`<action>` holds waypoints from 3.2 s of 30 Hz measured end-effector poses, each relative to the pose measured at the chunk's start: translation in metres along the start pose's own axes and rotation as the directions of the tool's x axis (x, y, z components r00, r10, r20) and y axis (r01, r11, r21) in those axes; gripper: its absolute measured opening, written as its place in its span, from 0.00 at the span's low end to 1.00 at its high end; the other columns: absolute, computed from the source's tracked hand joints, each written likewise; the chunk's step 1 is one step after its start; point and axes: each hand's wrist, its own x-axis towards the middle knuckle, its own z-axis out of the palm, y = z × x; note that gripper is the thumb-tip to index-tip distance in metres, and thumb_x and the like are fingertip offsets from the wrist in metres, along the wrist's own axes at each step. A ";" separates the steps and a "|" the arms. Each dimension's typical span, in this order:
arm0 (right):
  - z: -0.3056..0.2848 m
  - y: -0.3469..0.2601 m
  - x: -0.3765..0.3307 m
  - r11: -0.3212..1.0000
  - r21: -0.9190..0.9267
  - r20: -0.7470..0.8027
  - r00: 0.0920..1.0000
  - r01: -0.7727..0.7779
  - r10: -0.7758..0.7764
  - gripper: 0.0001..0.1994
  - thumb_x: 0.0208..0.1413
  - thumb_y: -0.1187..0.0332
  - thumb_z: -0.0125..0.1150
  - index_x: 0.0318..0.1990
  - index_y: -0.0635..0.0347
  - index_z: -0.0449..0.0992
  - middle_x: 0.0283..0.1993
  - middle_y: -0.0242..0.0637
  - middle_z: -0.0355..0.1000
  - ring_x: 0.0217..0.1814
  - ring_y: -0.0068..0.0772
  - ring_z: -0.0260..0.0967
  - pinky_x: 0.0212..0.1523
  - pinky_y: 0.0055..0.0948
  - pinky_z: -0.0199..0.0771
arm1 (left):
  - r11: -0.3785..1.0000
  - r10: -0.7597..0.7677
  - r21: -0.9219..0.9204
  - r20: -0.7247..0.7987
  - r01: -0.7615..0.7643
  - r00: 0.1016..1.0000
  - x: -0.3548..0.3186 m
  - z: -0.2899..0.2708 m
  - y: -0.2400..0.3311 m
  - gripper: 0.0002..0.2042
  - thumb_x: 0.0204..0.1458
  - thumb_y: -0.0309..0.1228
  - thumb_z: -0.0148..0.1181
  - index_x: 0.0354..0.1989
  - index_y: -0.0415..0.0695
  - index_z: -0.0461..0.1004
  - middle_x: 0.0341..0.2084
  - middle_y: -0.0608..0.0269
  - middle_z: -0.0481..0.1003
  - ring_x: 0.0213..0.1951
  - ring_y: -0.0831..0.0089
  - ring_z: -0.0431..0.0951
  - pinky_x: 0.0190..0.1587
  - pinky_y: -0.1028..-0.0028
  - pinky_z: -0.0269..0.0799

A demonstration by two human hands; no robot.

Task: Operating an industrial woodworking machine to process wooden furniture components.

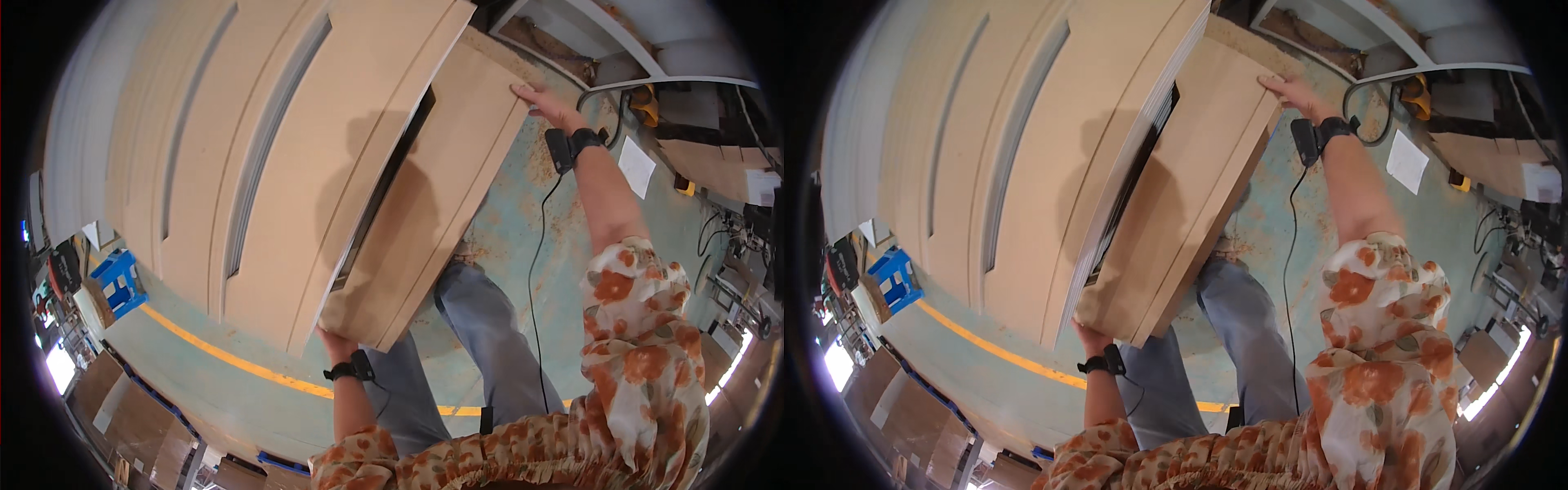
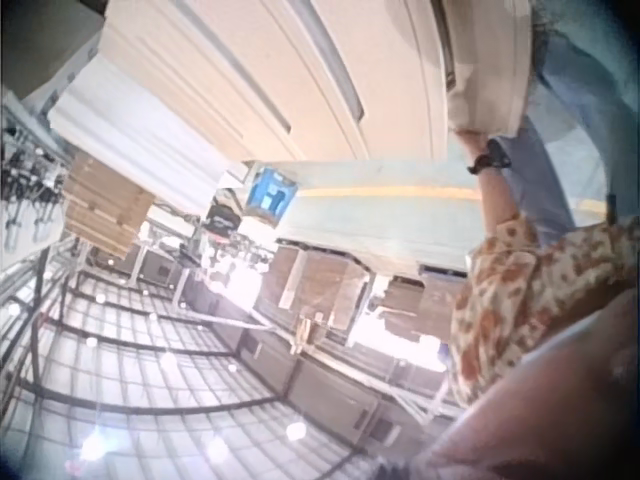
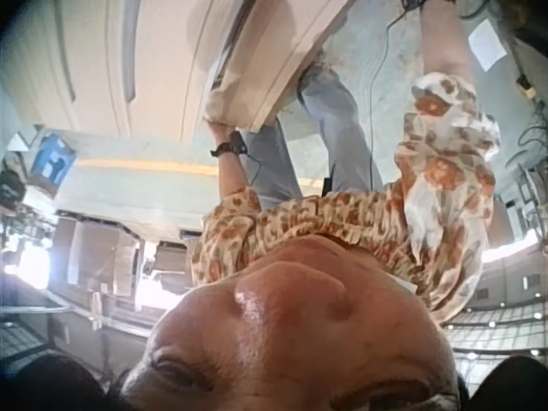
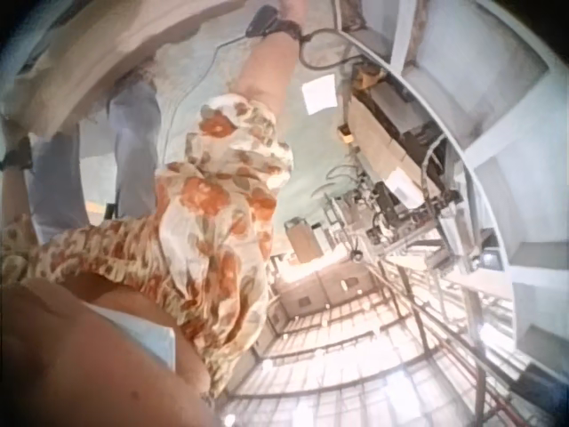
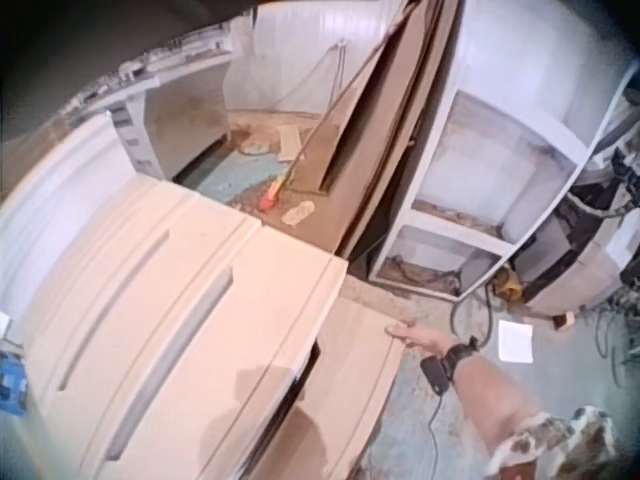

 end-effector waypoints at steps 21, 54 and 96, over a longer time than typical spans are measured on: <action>0.023 0.033 -0.154 0.975 0.195 0.213 0.975 -0.109 0.066 0.38 0.54 0.36 0.47 0.59 0.63 0.64 0.57 0.36 0.65 0.60 0.26 0.59 0.62 0.27 0.55 | 0.525 0.066 0.848 0.053 -0.080 0.996 -0.130 -0.218 0.031 0.35 0.52 0.63 0.40 0.59 0.48 0.63 0.55 0.62 0.67 0.54 0.58 0.67 0.55 0.55 0.64; 0.086 -0.150 -0.587 0.954 0.207 0.470 0.877 -0.216 0.097 0.20 0.62 0.63 0.47 0.57 0.64 0.65 0.53 0.37 0.70 0.51 0.26 0.69 0.50 0.29 0.72 | 0.940 0.042 -0.341 0.063 -0.018 0.997 -0.578 -0.249 0.144 0.37 0.56 0.62 0.30 0.59 0.41 0.62 0.54 0.51 0.68 0.54 0.54 0.69 0.58 0.57 0.63; 0.438 -0.675 -0.426 0.858 0.514 0.350 0.910 0.011 -0.222 0.37 0.56 0.36 0.44 0.62 0.59 0.61 0.62 0.40 0.60 0.63 0.34 0.58 0.61 0.34 0.59 | 0.946 0.313 -0.105 0.049 -0.307 0.948 -0.503 -0.230 0.749 0.38 0.52 0.67 0.34 0.52 0.42 0.67 0.47 0.57 0.72 0.47 0.58 0.72 0.52 0.60 0.67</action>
